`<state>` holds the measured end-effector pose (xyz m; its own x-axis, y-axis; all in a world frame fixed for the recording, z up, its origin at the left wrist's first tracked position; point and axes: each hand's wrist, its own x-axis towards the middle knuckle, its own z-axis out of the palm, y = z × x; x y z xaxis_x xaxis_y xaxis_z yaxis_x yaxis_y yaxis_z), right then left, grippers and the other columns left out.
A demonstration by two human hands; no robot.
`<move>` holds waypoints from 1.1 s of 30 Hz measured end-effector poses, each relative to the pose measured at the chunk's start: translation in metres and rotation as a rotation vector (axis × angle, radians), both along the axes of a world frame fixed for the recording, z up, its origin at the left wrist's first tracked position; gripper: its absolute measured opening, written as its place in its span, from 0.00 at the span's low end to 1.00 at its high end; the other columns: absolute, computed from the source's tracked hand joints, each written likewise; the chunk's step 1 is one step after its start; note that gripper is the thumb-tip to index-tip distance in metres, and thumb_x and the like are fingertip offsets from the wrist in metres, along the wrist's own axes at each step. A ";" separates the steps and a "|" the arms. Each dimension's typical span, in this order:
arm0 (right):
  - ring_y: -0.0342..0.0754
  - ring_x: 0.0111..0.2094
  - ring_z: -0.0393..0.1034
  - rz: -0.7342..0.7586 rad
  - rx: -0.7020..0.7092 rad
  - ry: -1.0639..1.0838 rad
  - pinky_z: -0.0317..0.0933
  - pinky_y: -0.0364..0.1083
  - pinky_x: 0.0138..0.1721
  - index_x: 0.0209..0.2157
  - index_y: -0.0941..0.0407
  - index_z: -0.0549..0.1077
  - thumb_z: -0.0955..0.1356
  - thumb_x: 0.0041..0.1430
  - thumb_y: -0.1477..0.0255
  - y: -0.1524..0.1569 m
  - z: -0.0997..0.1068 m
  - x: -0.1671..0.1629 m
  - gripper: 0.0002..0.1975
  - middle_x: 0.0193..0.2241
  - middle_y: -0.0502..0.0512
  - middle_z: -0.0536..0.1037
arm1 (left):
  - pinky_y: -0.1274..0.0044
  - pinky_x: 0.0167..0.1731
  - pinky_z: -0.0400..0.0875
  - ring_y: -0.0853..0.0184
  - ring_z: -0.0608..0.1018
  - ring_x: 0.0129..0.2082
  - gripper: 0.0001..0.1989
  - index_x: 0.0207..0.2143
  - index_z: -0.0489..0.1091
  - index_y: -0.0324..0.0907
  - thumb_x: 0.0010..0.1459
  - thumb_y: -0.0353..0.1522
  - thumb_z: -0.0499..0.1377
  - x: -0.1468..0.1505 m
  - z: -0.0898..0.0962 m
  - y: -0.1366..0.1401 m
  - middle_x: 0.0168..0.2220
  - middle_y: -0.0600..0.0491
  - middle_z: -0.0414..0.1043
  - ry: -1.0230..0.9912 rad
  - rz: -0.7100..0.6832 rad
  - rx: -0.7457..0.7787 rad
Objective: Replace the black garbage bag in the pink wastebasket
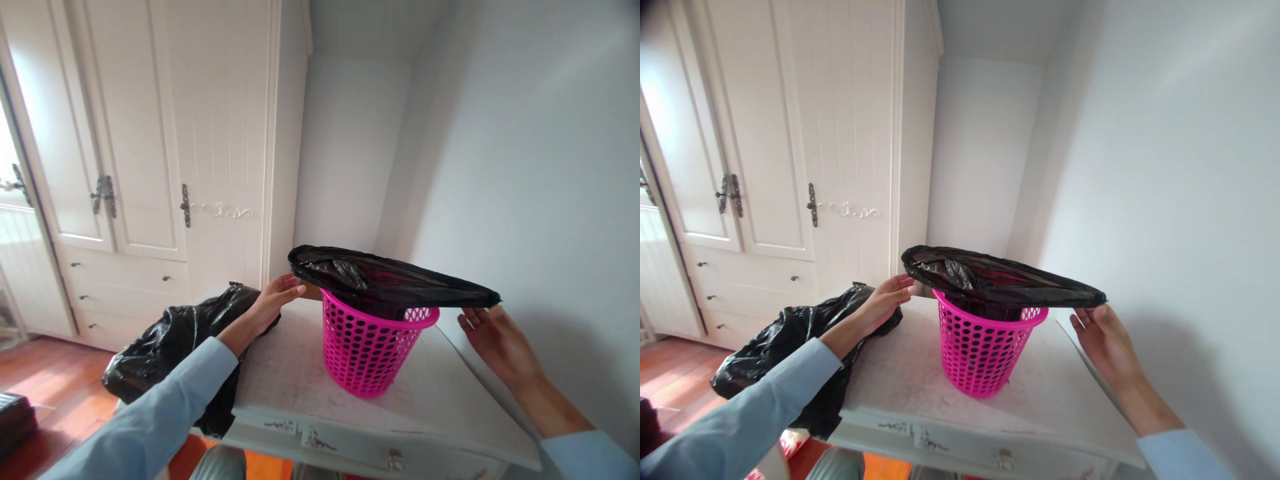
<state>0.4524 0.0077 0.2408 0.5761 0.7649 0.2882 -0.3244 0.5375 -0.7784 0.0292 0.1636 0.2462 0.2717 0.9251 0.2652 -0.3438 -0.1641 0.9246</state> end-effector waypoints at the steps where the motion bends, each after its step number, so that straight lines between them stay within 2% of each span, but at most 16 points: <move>1: 0.39 0.37 0.76 0.008 -0.010 0.000 0.76 0.38 0.36 0.33 0.46 0.78 0.85 0.28 0.57 0.003 -0.008 -0.001 0.27 0.36 0.37 0.82 | 0.72 0.48 0.66 0.58 0.75 0.53 0.31 0.47 0.79 0.44 0.39 0.41 0.78 0.004 -0.003 0.002 0.53 0.47 0.78 -0.030 -0.047 0.034; 4: 0.42 0.44 0.76 0.045 -0.016 -0.038 0.75 0.40 0.42 0.33 0.43 0.79 0.84 0.28 0.53 0.011 -0.026 -0.006 0.27 0.40 0.36 0.83 | 0.72 0.54 0.65 0.58 0.73 0.58 0.27 0.49 0.79 0.48 0.45 0.42 0.76 0.014 0.000 0.012 0.58 0.50 0.76 -0.100 -0.178 0.164; 7: 0.47 0.53 0.73 0.097 0.056 -0.113 0.74 0.43 0.47 0.35 0.42 0.80 0.83 0.31 0.51 0.019 -0.028 -0.017 0.27 0.45 0.40 0.83 | 0.74 0.54 0.66 0.62 0.76 0.53 0.23 0.45 0.81 0.46 0.46 0.40 0.76 0.021 0.019 0.021 0.51 0.51 0.80 -0.115 -0.236 0.237; 9: 0.49 0.55 0.72 0.123 0.099 -0.121 0.74 0.45 0.47 0.40 0.41 0.80 0.84 0.30 0.54 0.023 -0.019 -0.026 0.31 0.48 0.43 0.83 | 0.76 0.51 0.67 0.66 0.77 0.48 0.21 0.44 0.81 0.45 0.46 0.39 0.76 0.024 0.035 0.025 0.47 0.52 0.81 -0.128 -0.228 0.243; 12: 0.47 0.52 0.74 0.122 0.147 -0.081 0.74 0.44 0.46 0.46 0.41 0.80 0.86 0.26 0.58 0.029 0.001 -0.039 0.38 0.47 0.43 0.83 | 0.78 0.47 0.69 0.71 0.77 0.42 0.17 0.40 0.80 0.44 0.48 0.39 0.75 0.028 0.054 0.027 0.41 0.56 0.81 -0.214 -0.209 0.207; 16: 0.47 0.50 0.75 0.096 0.170 -0.054 0.75 0.45 0.47 0.45 0.45 0.80 0.85 0.30 0.56 0.040 0.021 -0.049 0.36 0.48 0.45 0.83 | 0.77 0.44 0.73 0.72 0.78 0.38 0.16 0.39 0.77 0.41 0.47 0.31 0.75 0.034 0.066 0.025 0.37 0.56 0.80 -0.301 -0.311 0.145; 20: 0.54 0.48 0.77 0.031 0.118 -0.111 0.76 0.50 0.46 0.40 0.52 0.82 0.82 0.38 0.52 0.047 0.023 -0.049 0.28 0.47 0.54 0.83 | 0.77 0.41 0.76 0.70 0.81 0.36 0.12 0.37 0.76 0.38 0.51 0.30 0.72 0.037 0.065 0.021 0.36 0.53 0.81 -0.307 -0.277 0.072; 22: 0.53 0.46 0.78 -0.007 0.135 -0.108 0.76 0.49 0.45 0.36 0.53 0.82 0.82 0.41 0.54 0.047 0.021 -0.044 0.24 0.44 0.55 0.84 | 0.75 0.41 0.77 0.69 0.82 0.36 0.09 0.35 0.75 0.38 0.53 0.30 0.71 0.034 0.061 0.021 0.37 0.51 0.82 -0.315 -0.237 0.043; 28: 0.44 0.38 0.79 -0.008 0.214 0.056 0.77 0.39 0.45 0.33 0.56 0.80 0.83 0.40 0.67 0.047 0.016 -0.025 0.19 0.35 0.51 0.84 | 0.82 0.28 0.75 0.74 0.79 0.26 0.06 0.30 0.74 0.37 0.53 0.23 0.69 0.025 0.047 0.018 0.29 0.54 0.81 -0.462 -0.078 -0.079; 31: 0.44 0.33 0.80 -0.010 0.184 0.132 0.79 0.40 0.41 0.30 0.53 0.78 0.80 0.45 0.74 0.047 0.015 -0.015 0.11 0.31 0.49 0.83 | 0.82 0.28 0.76 0.73 0.79 0.27 0.04 0.31 0.75 0.35 0.54 0.21 0.65 0.022 0.045 0.010 0.29 0.52 0.81 -0.500 -0.053 -0.148; 33: 0.45 0.32 0.80 -0.009 0.149 0.157 0.79 0.41 0.40 0.29 0.51 0.77 0.77 0.46 0.77 0.045 0.015 -0.012 0.09 0.29 0.49 0.84 | 0.81 0.28 0.75 0.72 0.79 0.28 0.03 0.31 0.76 0.36 0.56 0.22 0.64 0.020 0.043 0.004 0.30 0.52 0.81 -0.518 -0.071 -0.188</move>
